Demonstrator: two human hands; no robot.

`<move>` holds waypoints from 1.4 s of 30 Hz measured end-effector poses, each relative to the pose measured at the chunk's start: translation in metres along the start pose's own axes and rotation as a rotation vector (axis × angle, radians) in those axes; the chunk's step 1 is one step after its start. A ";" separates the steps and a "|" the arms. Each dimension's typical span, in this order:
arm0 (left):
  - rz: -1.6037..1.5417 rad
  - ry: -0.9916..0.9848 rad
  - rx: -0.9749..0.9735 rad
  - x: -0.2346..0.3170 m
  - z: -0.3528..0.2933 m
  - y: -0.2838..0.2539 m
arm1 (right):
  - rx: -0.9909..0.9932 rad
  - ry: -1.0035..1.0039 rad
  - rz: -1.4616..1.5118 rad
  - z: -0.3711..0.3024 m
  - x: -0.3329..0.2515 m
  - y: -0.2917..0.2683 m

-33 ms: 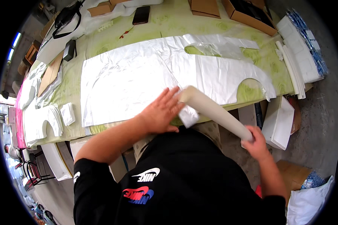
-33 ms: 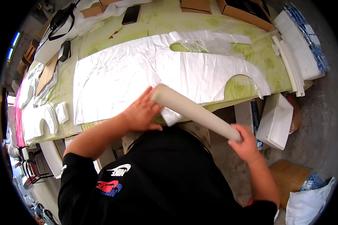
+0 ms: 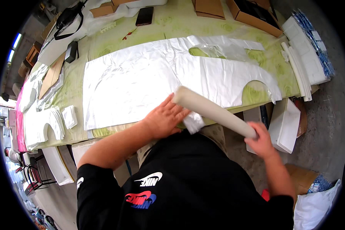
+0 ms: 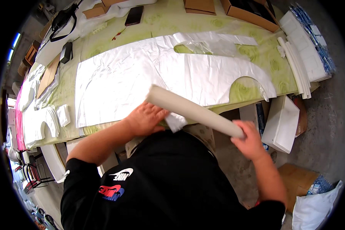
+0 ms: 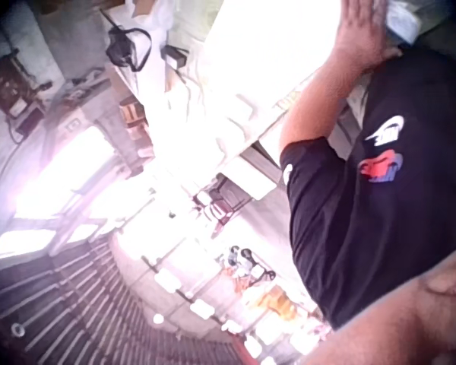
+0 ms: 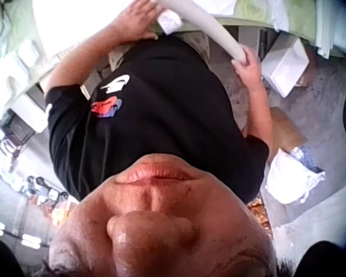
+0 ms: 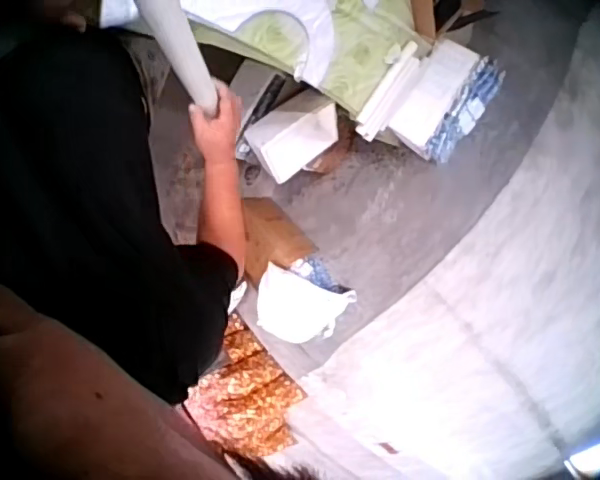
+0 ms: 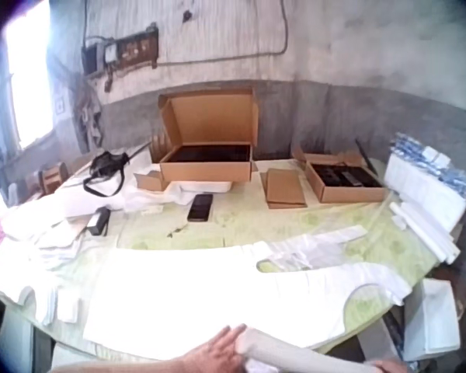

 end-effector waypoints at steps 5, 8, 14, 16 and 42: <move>-0.073 0.007 0.179 0.005 -0.015 -0.014 | -0.143 -0.387 -0.251 0.125 -0.052 0.018; -0.101 -0.007 0.212 0.007 -0.019 -0.017 | -0.181 -0.419 -0.324 0.173 -0.046 0.041; -0.117 0.006 0.096 0.011 -0.024 -0.015 | -0.089 -0.221 -0.434 0.235 -0.002 0.028; -0.130 -0.004 0.036 0.009 -0.025 -0.013 | 0.061 -0.311 -0.594 0.236 -0.013 0.019; -0.454 -0.710 0.445 -0.082 -0.025 -0.044 | -0.326 -0.007 -0.043 0.244 -0.109 0.162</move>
Point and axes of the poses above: each hand's wrist, its own z-axis towards the middle knuckle, its own y-axis out of the palm, x = y × z, the point moved 10 cm from there along z, towards the middle knuckle, and after that the axes turned 13 degrees about -y, right-handed, at the moved point
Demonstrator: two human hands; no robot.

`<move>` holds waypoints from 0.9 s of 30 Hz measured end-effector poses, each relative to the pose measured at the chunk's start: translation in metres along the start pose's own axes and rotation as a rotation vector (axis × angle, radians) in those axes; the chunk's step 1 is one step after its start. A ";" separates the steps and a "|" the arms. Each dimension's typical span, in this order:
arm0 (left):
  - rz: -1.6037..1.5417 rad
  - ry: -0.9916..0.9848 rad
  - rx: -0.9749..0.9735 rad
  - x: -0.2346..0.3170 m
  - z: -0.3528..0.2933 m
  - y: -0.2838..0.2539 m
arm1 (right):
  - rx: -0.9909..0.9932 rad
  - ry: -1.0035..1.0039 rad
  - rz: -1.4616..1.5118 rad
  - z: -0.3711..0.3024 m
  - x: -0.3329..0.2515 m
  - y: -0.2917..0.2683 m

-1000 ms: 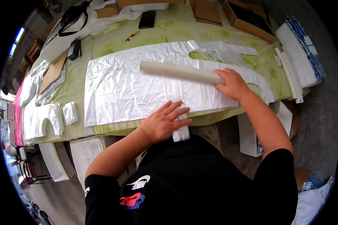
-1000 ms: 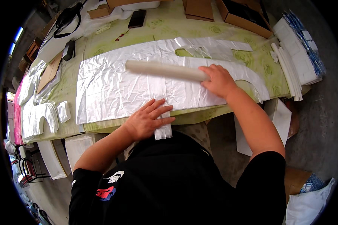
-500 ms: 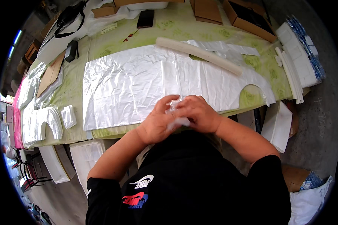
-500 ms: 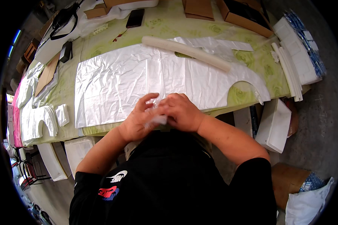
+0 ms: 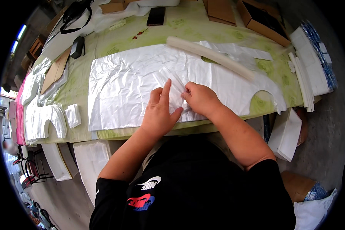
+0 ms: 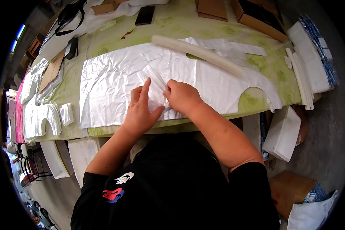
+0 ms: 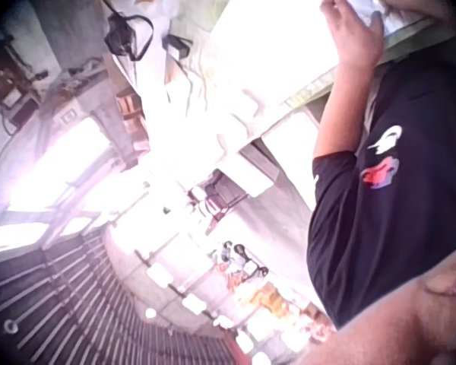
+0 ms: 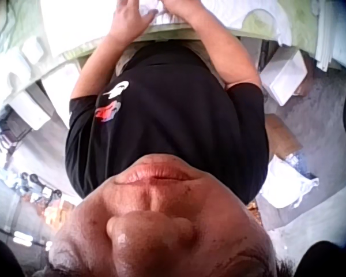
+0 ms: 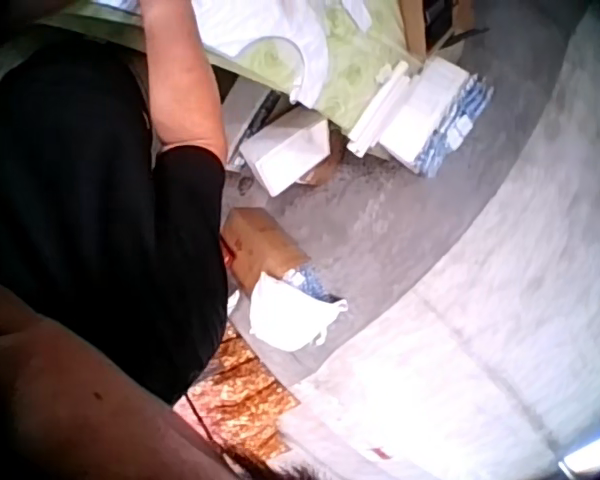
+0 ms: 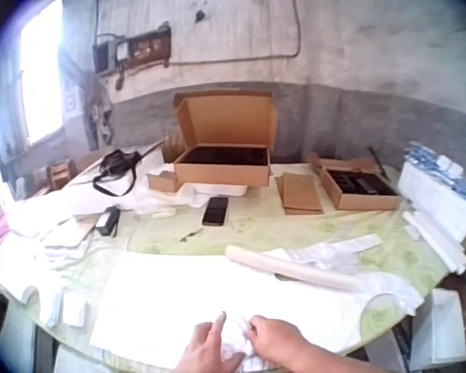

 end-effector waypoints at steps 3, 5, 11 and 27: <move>0.116 0.302 0.142 0.023 -0.013 0.001 | -0.033 -0.006 -0.041 0.001 -0.006 0.003; 0.242 0.232 0.018 0.016 -0.011 0.022 | -0.031 -0.010 -0.062 0.002 -0.007 0.005; 0.364 0.150 -0.074 0.010 -0.003 0.032 | 0.129 -0.042 0.035 -0.011 -0.005 -0.004; 0.204 0.279 0.057 0.008 -0.072 0.009 | 0.271 -0.723 0.015 -0.111 -0.056 -0.009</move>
Point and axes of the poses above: each hand's wrist, its own z-axis towards the middle knuckle, its own y-axis out of the palm, x = y × z, the point moved 10 cm from there along z, towards the middle knuckle, and after that the axes turned 13 degrees about -y, right-handed, at the moved point
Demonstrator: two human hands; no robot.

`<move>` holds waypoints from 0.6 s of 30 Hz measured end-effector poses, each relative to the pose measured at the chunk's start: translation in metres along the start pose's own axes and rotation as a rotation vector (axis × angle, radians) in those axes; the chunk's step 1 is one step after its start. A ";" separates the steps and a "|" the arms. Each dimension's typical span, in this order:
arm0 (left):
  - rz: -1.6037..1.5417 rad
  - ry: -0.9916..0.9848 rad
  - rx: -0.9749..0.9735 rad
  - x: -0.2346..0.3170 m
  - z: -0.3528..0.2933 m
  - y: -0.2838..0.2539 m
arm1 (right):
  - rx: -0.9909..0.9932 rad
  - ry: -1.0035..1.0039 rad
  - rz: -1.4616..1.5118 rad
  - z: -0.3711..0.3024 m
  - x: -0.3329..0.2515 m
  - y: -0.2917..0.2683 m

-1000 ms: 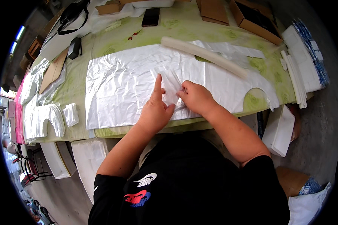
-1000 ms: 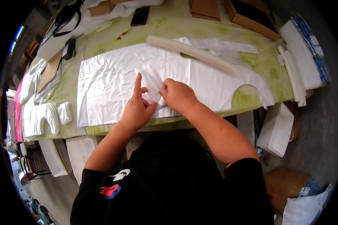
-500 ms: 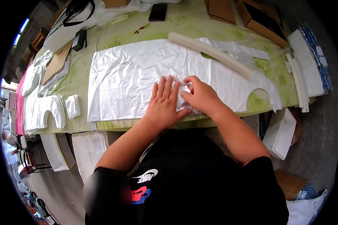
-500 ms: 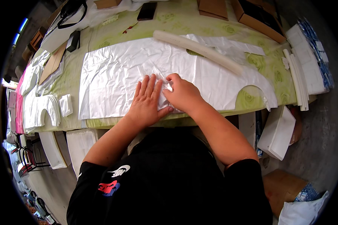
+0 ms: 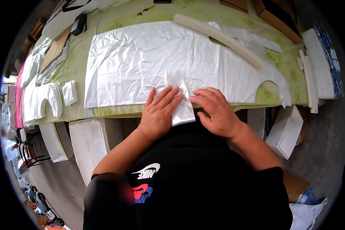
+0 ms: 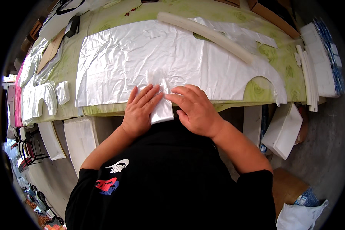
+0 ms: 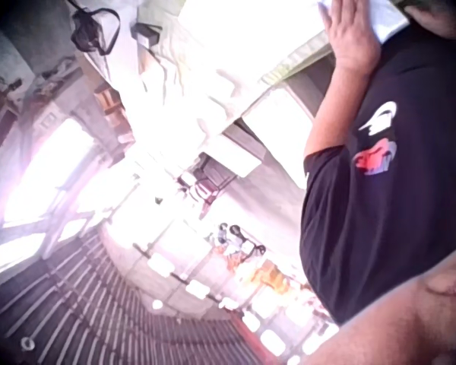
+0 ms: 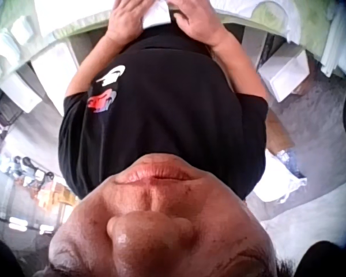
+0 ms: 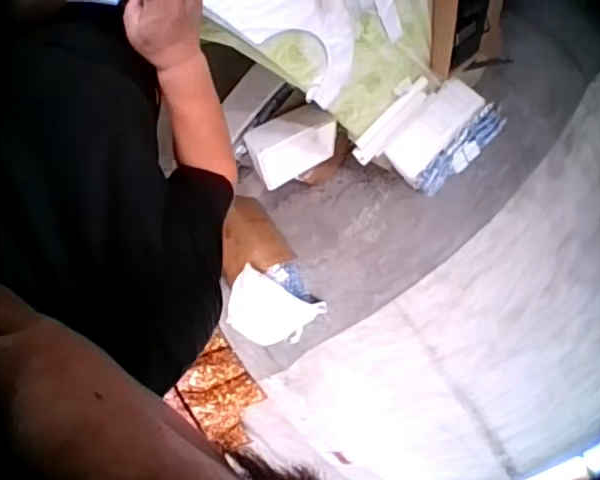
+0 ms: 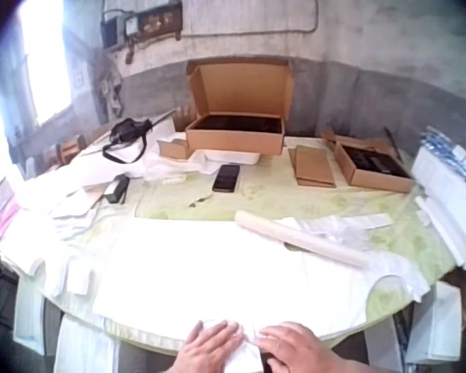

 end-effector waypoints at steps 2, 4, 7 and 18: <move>-0.008 -0.014 -0.016 -0.002 0.000 -0.001 | -0.042 -0.105 -0.058 0.009 0.003 0.007; -0.027 -0.040 -0.017 -0.005 0.003 -0.005 | -0.090 -0.091 -0.085 0.011 0.018 0.018; -0.120 -0.104 0.011 -0.017 0.009 -0.012 | -0.096 -0.036 -0.072 0.021 0.031 0.023; 0.004 -0.238 0.159 -0.043 0.027 -0.026 | -0.056 0.112 -0.382 0.042 0.051 0.041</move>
Point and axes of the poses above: each hand's wrist, its own z-axis towards the middle knuckle, its own y-axis out of the palm, x = y × z, the point moved 10 cm from there along z, towards the middle knuckle, and after that the axes turned 13 degrees about -y, right-handed, at the moved point
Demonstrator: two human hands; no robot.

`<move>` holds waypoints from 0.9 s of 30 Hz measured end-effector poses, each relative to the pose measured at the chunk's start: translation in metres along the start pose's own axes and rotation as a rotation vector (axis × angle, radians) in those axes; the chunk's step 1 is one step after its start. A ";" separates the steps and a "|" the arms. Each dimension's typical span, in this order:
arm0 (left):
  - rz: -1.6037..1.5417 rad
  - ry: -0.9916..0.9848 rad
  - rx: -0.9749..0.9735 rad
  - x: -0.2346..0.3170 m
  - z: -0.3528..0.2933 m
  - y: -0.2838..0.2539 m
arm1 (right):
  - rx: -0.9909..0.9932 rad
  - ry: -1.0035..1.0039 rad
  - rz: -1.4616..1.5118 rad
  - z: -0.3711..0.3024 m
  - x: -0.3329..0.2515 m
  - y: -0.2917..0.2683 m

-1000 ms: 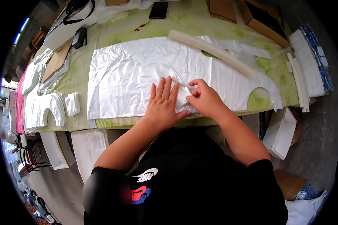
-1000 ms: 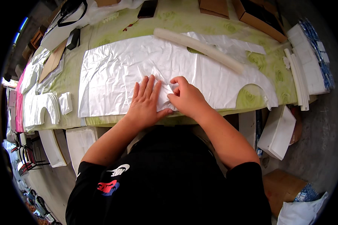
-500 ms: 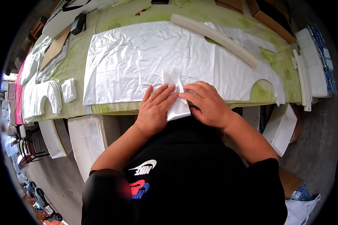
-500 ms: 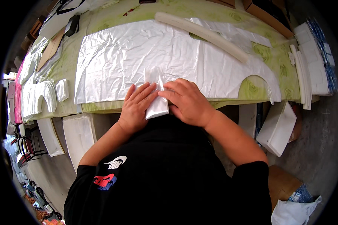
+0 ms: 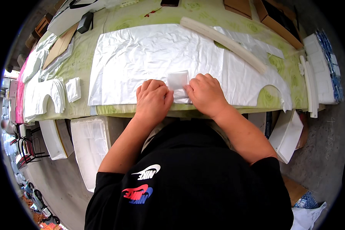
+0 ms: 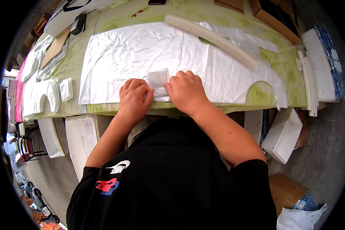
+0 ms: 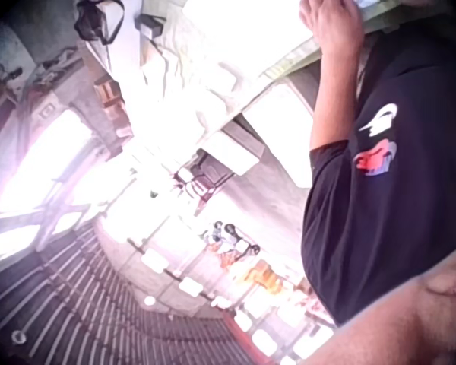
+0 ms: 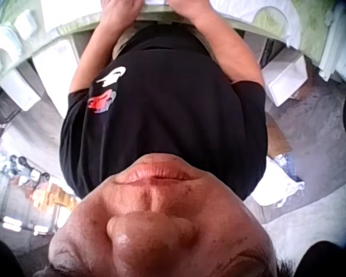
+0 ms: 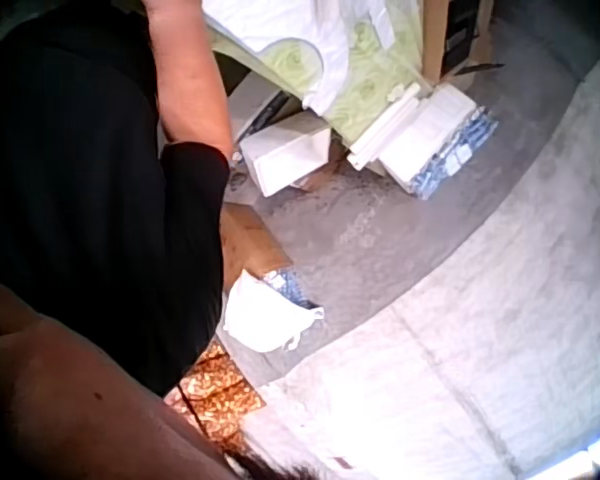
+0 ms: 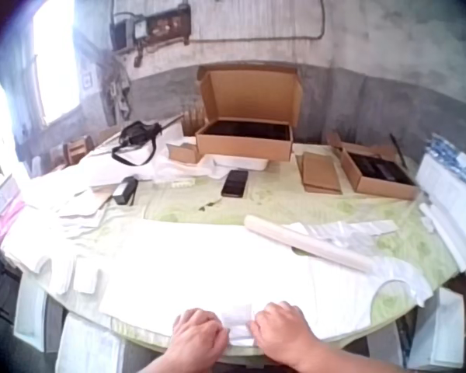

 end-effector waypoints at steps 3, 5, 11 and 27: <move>0.028 -0.087 -0.068 -0.011 0.008 0.008 | -0.049 0.057 -0.044 0.004 0.003 0.004; 0.003 -0.200 -0.133 -0.019 0.014 0.014 | -0.124 0.103 -0.062 0.005 0.005 0.008; 0.188 0.114 -0.232 0.015 0.001 0.035 | -0.143 0.180 -0.051 0.006 0.012 0.009; -1.209 -1.110 -0.711 -0.068 -0.130 0.065 | -0.339 0.006 0.097 0.009 -0.050 0.020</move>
Point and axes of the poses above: each hand's wrist, its own z-axis towards the middle knuckle, its own y-axis out of the palm, x = y × z, the point moved 10 cm from there along z, towards the middle knuckle, and after that the axes turned 13 degrees about -y, right-handed, at the moved point
